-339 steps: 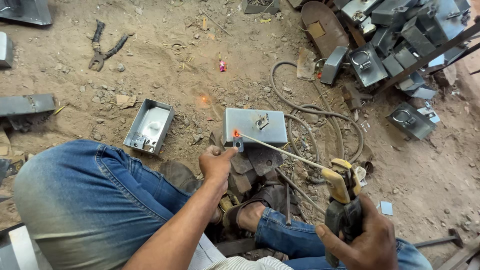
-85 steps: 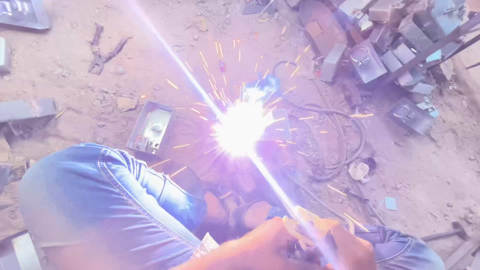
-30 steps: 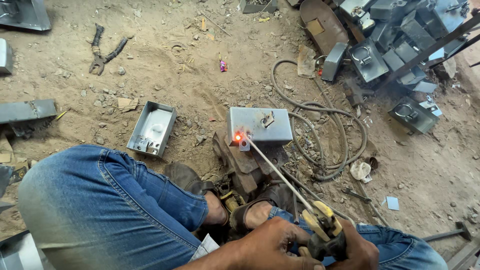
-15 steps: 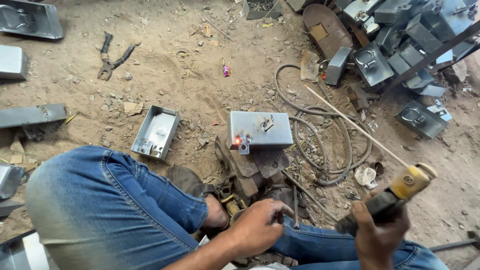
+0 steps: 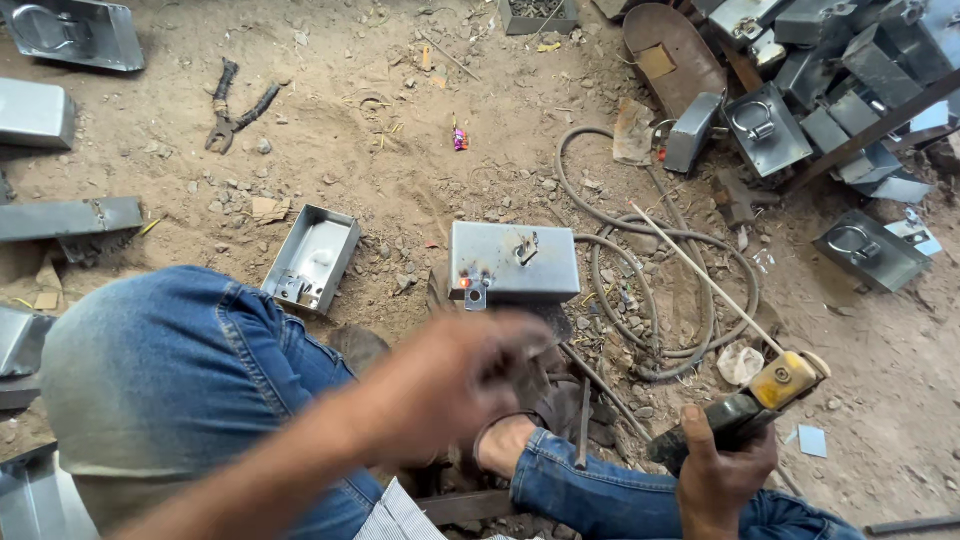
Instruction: The person welds a small metal enclosure using a welding rod, then hammers a handle onto the side of the box.
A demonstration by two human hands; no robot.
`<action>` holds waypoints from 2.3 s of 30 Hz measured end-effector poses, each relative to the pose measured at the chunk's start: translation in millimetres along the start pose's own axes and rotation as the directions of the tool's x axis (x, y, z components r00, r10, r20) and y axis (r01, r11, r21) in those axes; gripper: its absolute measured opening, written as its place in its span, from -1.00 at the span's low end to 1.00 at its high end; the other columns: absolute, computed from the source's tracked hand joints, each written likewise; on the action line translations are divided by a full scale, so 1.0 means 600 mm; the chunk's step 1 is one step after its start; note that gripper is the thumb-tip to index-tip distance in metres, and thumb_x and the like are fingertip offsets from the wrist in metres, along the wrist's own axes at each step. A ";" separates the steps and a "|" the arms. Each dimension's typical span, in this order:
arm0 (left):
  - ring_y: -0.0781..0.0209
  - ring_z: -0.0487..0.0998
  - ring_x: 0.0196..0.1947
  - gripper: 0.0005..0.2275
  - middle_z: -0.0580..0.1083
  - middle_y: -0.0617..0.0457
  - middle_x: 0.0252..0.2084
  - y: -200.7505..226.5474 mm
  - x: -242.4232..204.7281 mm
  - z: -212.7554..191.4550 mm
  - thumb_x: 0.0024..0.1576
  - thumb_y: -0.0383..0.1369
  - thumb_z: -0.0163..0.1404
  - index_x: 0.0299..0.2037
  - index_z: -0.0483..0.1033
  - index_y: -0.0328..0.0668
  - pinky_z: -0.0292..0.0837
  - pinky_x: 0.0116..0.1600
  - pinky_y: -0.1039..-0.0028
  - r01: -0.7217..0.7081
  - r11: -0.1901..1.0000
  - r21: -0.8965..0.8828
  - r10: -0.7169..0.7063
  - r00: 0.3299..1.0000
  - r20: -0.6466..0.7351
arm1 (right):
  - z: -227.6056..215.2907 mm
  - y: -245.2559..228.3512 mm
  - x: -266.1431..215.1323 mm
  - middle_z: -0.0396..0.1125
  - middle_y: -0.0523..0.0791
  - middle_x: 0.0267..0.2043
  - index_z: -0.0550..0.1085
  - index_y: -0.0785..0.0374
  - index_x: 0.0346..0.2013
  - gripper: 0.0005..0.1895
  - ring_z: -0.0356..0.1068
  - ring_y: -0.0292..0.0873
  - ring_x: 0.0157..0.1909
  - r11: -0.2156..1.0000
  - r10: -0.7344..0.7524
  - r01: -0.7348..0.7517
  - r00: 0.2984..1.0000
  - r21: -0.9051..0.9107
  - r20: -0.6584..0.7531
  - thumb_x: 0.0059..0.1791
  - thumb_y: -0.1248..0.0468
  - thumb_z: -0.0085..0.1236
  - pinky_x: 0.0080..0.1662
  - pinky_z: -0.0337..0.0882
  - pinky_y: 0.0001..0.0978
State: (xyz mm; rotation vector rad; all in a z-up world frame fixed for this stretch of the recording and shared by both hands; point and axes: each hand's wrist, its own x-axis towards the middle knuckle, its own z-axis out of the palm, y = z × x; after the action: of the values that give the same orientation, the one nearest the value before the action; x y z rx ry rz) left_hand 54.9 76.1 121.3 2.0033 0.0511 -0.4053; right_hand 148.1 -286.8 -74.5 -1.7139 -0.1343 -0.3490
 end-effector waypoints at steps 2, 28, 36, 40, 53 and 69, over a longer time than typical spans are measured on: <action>0.31 0.71 -0.18 -0.57 0.64 0.10 -0.12 0.011 0.023 -0.062 0.09 -0.40 0.13 0.22 0.51 0.05 0.63 -0.07 0.48 0.007 0.996 0.085 0.005 0.991 -0.133 | 0.004 0.001 0.002 0.35 -0.20 -0.22 0.39 0.27 -0.06 -0.64 0.35 -0.34 -0.21 1.000 0.008 -0.009 1.000 0.019 0.015 -0.05 0.34 0.36 -0.06 0.39 -0.50; 0.32 0.59 -0.49 -0.89 0.62 -0.05 -0.39 -0.202 0.528 -0.122 0.12 -0.47 0.16 -0.21 0.66 -0.34 0.51 -0.40 0.51 0.009 0.960 -0.279 -0.014 1.000 -0.018 | 0.027 0.016 0.020 0.34 -0.17 -0.26 0.36 0.25 -0.11 -0.57 0.36 -0.29 -0.28 0.974 0.072 -0.067 0.997 -0.217 0.015 -0.13 0.26 0.41 -0.14 0.43 -0.46; 0.33 0.60 -0.44 -0.88 0.65 0.04 -0.37 -0.235 0.594 -0.079 0.07 -0.42 0.22 -0.22 0.72 -0.17 0.49 -0.33 0.44 0.053 0.999 0.005 -0.054 0.997 0.054 | 0.028 0.025 0.022 0.32 -0.20 -0.27 0.36 0.26 -0.10 -0.55 0.33 -0.33 -0.28 0.974 0.079 -0.078 0.997 -0.213 -0.005 -0.14 0.26 0.42 -0.15 0.39 -0.49; 0.34 0.60 -0.43 -0.88 0.64 0.08 -0.37 -0.247 0.601 -0.070 0.05 -0.40 0.24 -0.21 0.72 -0.11 0.52 -0.30 0.44 0.071 0.992 0.103 -0.078 0.995 0.065 | 0.028 0.021 0.022 0.32 -0.20 -0.28 0.36 0.25 -0.11 -0.56 0.34 -0.33 -0.28 0.970 0.071 -0.066 0.997 -0.234 0.012 -0.15 0.26 0.42 -0.15 0.40 -0.50; 0.33 0.65 -0.43 -0.87 0.66 0.05 -0.36 -0.251 0.589 -0.080 0.06 -0.45 0.21 -0.20 0.71 -0.19 0.54 -0.33 0.47 0.125 0.992 -0.014 -0.124 0.990 0.070 | 0.041 0.002 0.025 0.32 -0.15 -0.34 0.31 0.24 -0.17 -0.56 0.38 -0.28 -0.36 0.956 0.112 -0.091 0.992 -0.278 0.058 -0.14 0.19 0.39 -0.25 0.48 -0.43; 0.28 0.62 -0.42 -0.83 0.65 0.00 -0.33 -0.266 0.598 -0.067 0.06 -0.52 0.19 -0.15 0.70 -0.22 0.55 -0.32 0.43 0.134 0.989 -0.066 -0.129 0.988 0.082 | 0.049 -0.011 0.023 0.35 -0.19 -0.39 0.39 0.28 -0.24 -0.59 0.35 -0.31 -0.39 0.957 0.110 -0.096 0.993 -0.273 0.038 -0.22 0.27 0.44 -0.28 0.40 -0.46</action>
State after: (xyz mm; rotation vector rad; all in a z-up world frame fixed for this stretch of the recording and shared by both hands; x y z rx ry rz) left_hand 369.6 133.4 -110.0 1.9177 0.1480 -0.5574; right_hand 163.7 -258.5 -68.3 -1.9939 -0.0362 -0.2528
